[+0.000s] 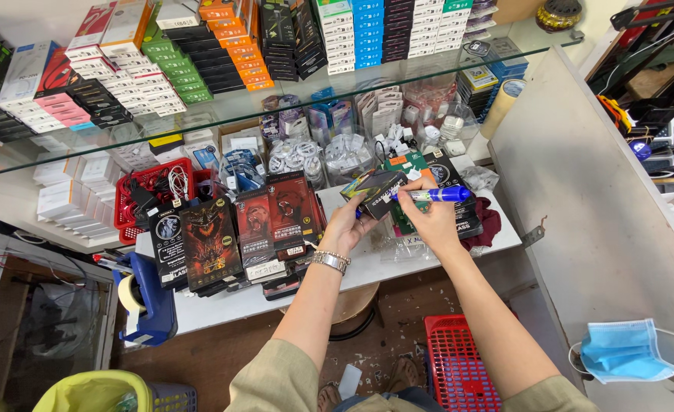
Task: The person wipes several small product boxes with a maroon cloth on a cluttered counter, then uses a blue marker to write on the boxes. The person handles multiple boxes one at a time, wiping and labeling them in sequence.
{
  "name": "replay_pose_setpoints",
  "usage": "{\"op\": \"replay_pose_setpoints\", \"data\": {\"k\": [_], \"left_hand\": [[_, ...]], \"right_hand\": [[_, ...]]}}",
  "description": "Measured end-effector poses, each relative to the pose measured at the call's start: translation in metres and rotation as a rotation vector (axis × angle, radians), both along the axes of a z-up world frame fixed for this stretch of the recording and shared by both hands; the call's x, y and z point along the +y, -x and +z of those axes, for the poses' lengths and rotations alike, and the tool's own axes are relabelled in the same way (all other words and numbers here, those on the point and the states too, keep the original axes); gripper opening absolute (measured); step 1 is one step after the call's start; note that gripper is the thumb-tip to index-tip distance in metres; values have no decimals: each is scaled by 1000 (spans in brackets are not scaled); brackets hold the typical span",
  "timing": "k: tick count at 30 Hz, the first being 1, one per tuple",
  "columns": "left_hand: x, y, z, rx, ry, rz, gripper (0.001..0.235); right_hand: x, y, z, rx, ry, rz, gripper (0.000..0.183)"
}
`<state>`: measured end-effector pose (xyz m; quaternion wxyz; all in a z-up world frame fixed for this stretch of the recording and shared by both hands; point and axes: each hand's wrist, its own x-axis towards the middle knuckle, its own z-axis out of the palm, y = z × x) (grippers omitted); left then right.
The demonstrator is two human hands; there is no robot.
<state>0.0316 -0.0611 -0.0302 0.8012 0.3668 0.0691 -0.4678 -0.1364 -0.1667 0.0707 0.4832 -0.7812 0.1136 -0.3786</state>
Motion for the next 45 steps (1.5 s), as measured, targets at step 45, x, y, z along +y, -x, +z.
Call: {"op": "replay_pose_setpoints", "data": {"k": [45], "left_hand": [[7,-3,-50,-978,-1055,-85,42]], "right_hand": [[-62,7,-15,-55,-530,-23,20]]}}
